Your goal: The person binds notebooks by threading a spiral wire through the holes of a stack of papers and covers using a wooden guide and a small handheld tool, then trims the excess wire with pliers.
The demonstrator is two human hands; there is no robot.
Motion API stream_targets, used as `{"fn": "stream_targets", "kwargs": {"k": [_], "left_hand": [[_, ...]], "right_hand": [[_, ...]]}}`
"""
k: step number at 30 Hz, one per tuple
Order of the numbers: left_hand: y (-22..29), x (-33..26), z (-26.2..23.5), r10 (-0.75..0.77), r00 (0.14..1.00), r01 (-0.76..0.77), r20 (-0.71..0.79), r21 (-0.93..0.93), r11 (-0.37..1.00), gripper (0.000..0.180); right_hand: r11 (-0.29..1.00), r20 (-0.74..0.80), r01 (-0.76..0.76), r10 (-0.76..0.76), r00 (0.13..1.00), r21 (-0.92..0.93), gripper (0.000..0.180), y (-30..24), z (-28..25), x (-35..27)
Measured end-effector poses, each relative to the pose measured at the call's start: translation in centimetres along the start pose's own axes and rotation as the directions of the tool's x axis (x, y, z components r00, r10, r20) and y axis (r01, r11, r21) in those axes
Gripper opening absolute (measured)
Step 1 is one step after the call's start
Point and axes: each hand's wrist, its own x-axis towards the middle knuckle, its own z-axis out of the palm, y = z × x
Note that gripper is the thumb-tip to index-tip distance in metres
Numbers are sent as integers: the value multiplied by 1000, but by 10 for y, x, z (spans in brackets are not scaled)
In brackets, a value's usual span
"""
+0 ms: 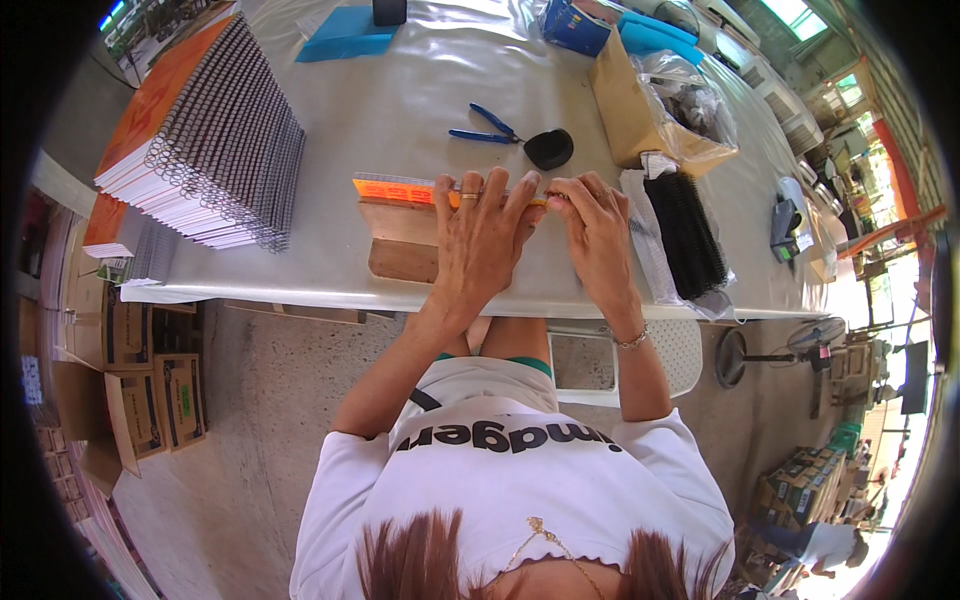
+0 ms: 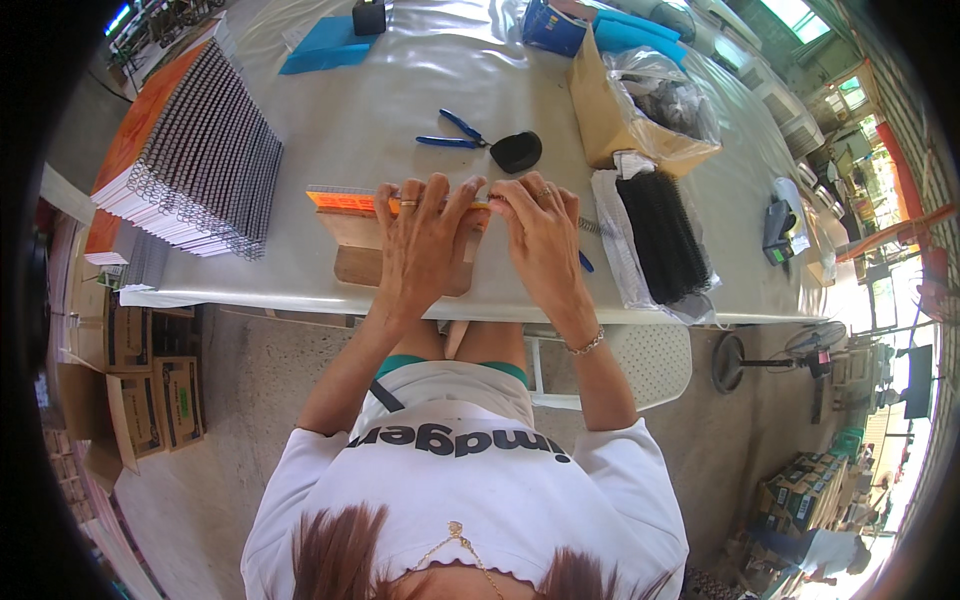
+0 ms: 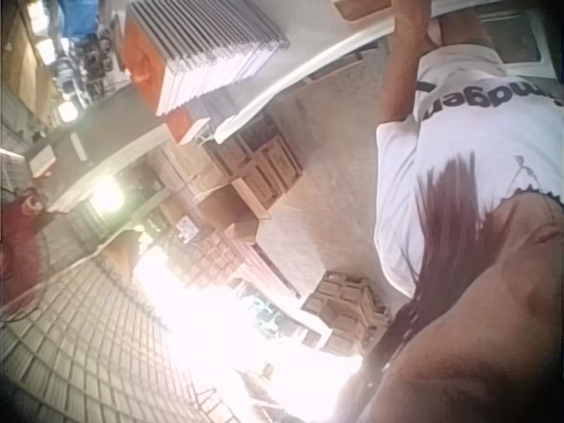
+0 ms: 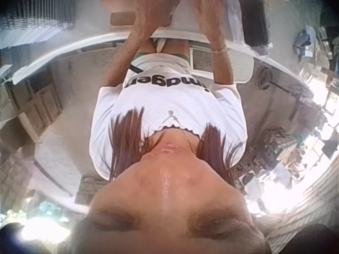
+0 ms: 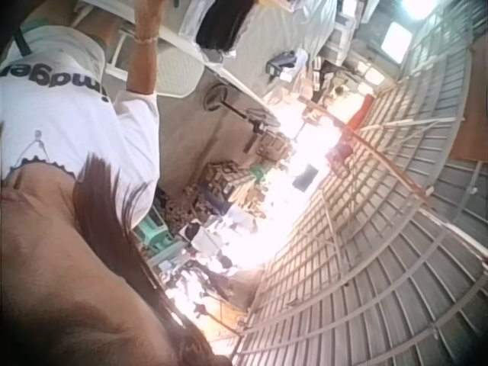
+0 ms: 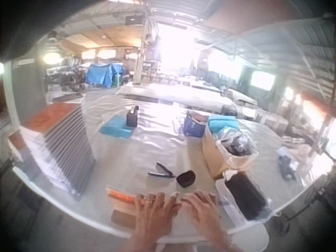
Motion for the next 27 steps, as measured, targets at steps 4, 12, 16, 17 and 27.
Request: {"fn": "stream_targets", "kwargs": {"k": [4, 12, 16, 17, 27], "left_hand": [[0, 0, 1, 1, 1000, 0, -10, 10, 1000, 35], [1, -4, 1, -8, 1000, 7, -25, -32, 999, 36], [0, -5, -1, -11, 999, 13, 31, -63, 998, 44], [-1, -5, -1, -12, 999, 15, 50, -62, 998, 48], [-6, -6, -5, 13, 998, -10, 53, -69, 998, 58]], "right_hand": [[996, -46, -9, 13, 999, 90, 14, 0, 6, -1], [860, -33, -154, 194, 981, 487, 13, -5, 25, -5], [987, -62, -18, 28, 998, 162, 9, -4, 19, -4], [989, -64, -23, 33, 997, 148, 9, -4, 18, -4], [938, -119, -187, 229, 966, 291, 14, -16, 19, 1]]}}
